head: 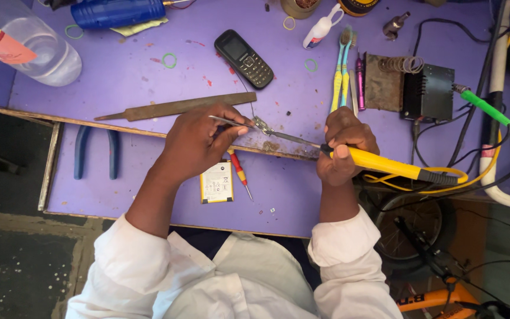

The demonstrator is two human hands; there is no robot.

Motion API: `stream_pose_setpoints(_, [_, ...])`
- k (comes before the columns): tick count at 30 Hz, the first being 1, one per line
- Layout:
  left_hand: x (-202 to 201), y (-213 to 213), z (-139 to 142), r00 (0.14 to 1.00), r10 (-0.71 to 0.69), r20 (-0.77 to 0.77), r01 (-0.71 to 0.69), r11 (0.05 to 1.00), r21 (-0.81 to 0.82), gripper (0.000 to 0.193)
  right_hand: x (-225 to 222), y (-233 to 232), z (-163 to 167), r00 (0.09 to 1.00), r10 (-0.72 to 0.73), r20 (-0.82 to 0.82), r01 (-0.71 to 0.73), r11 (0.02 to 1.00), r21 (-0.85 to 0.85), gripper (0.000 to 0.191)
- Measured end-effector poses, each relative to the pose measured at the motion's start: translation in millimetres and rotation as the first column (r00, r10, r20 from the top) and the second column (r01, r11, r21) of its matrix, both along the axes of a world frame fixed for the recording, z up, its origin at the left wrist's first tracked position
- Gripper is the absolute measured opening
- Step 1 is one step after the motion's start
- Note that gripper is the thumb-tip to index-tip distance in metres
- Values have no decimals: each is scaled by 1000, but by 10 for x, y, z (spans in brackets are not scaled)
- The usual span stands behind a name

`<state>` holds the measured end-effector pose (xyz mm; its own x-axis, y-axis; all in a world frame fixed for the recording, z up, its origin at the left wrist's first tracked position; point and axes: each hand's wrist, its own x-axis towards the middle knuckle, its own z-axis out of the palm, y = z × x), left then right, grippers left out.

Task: The person uses a soldering iron and tweezers to solder a small electronic component held on a metal bar. The person repeatedly applies heat and solder to the component while adjusting its position with tweezers.

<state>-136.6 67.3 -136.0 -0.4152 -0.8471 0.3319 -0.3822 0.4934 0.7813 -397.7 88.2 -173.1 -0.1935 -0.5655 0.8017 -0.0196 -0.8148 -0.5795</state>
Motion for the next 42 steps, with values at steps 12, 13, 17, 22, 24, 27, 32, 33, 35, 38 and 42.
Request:
stream_pose_setpoints(12, [-9,-10,28,998,-7,63,8,1000,-23,18,-16,-5,28,999,-16,-47,15,1000,-27,29])
stream_pose_setpoints(13, [-8,-10,30,998,-9,57,11,1000,-23,18,-12,-4,29,999,-15,-47,14,1000,-24,29])
stream_pose_setpoints(17, [1,-14,26,998,-11,57,13,999,-37,16,7,-16,16,1000,-15,-15,14,999,-33,29])
stream_pose_setpoints(22, [0,-19,6,998,-13,58,15,999,-32,17,-12,-10,-3,1000,-8,-9,8,999,-34,28])
stream_pose_setpoints(24, [2,-20,2,998,-11,62,13,999,-33,18,-17,-3,-5,1000,2,-4,-2,1000,-22,28])
stream_pose_setpoints(27, [-3,-13,-1,999,-13,34,14,998,-54,18,-17,-5,-3,1000,2,1,-2,1000,-15,29])
stream_pose_setpoints(32, [3,-12,8,999,-8,33,9,999,-36,18,-7,-12,-2,1000,8,2,-8,1000,-18,29])
stream_pose_setpoints(33, [2,-13,11,1000,-8,29,9,999,-32,18,-3,-9,-3,1000,12,4,-12,1000,-9,30])
stream_pose_setpoints(35, [0,-8,16,998,13,62,-11,1000,-19,19,0,-3,0,1000,19,7,-19,1000,9,30])
stream_pose_setpoints(38, [-4,1,22,998,12,60,-11,1000,-13,19,11,-3,14,1000,24,5,-24,999,27,30])
stream_pose_setpoints(42, [10,4,24,996,24,84,-27,999,34,20,15,-14,39,1000,25,6,-25,999,39,29])
